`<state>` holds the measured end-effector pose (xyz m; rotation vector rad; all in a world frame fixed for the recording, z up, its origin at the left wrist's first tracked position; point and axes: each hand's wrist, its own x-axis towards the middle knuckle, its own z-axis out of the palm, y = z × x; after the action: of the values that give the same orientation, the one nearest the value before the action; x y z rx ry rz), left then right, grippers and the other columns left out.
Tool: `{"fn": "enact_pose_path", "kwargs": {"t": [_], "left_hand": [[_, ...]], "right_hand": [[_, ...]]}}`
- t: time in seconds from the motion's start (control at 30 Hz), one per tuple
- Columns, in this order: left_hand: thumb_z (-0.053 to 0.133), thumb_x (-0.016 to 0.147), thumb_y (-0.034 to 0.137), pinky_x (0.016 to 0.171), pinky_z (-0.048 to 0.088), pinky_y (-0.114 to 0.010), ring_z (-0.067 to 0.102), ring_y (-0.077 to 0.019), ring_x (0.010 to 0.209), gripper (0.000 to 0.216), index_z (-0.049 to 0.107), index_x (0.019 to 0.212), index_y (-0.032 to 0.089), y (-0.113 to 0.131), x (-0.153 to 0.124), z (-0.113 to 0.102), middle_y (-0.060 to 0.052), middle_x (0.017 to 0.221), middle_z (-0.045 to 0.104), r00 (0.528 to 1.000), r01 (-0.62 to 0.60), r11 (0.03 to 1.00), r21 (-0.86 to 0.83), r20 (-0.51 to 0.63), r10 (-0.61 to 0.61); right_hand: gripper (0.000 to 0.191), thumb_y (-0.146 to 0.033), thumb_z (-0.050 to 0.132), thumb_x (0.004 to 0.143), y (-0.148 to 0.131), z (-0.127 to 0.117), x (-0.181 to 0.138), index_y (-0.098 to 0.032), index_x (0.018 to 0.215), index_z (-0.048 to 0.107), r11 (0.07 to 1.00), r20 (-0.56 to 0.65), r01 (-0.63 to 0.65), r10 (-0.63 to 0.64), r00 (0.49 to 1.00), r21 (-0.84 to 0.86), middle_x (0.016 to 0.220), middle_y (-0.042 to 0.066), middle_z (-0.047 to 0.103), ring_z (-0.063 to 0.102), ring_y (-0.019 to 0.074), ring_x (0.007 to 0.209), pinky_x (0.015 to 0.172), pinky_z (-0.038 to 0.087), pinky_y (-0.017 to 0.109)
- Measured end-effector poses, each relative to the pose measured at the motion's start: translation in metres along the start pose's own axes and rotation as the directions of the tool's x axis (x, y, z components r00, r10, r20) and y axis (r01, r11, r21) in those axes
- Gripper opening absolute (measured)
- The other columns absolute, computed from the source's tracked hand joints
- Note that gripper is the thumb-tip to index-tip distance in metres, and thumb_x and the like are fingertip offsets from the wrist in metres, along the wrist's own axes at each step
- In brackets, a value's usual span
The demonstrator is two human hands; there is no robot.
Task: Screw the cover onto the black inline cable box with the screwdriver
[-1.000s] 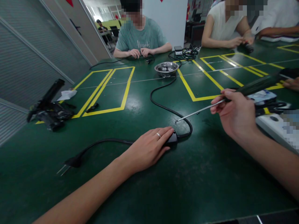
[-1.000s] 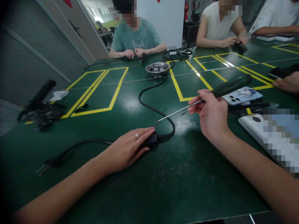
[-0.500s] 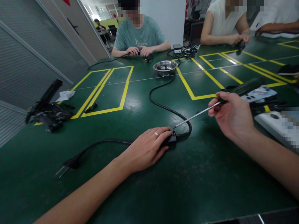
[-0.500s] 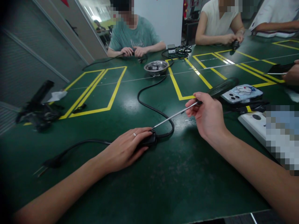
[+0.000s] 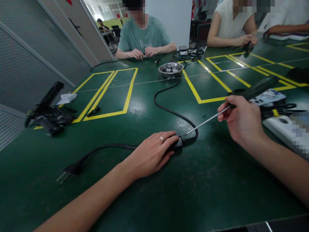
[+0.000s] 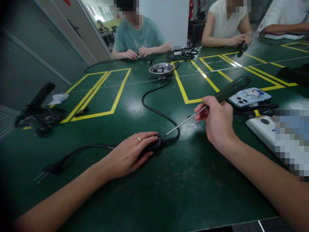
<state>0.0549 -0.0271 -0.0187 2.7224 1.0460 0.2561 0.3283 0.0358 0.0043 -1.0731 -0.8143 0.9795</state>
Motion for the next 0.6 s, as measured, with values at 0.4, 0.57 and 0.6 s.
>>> {"fn": "enact_pose_path", "kwargs": {"t": [0.4,0.57,0.6], "left_hand": [[0.046,0.097,0.028,0.104,0.045,-0.047,0.05,-0.0261,0.124,0.041,0.041,0.137,0.02,-0.002,-0.002,-0.001,-0.011,0.141,0.049,0.999,-0.008,1.0,-0.026,-0.032,0.007],[0.047,0.096,0.028,0.102,0.046,-0.046,0.052,-0.0252,0.122,0.041,0.042,0.137,0.021,-0.002,-0.001,-0.002,-0.011,0.14,0.049,0.999,-0.005,0.999,-0.042,-0.032,0.004],[0.047,0.096,0.027,0.102,0.046,-0.046,0.051,-0.0249,0.122,0.042,0.042,0.137,0.021,-0.002,-0.001,-0.002,-0.011,0.14,0.049,1.0,-0.004,0.999,-0.045,-0.031,0.002]], "right_hand": [[0.01,-0.028,0.065,0.084,-0.006,0.006,-0.015,-0.021,0.078,0.063,0.996,0.199,0.087,-0.079,0.977,-0.036,0.07,0.002,0.065,0.058,0.0118,0.051,0.043,0.047,0.025],[0.024,-0.038,0.069,0.083,-0.006,0.007,-0.016,-0.02,0.069,0.063,0.98,0.19,0.169,-0.146,0.971,-0.108,0.07,0.002,0.063,0.055,0.0106,0.049,0.041,0.045,0.026],[0.025,-0.039,0.068,0.083,-0.006,0.007,-0.016,-0.02,0.069,0.063,0.983,0.194,0.157,-0.136,0.972,-0.099,0.071,0.002,0.063,0.054,0.0104,0.048,0.041,0.044,0.026]]}}
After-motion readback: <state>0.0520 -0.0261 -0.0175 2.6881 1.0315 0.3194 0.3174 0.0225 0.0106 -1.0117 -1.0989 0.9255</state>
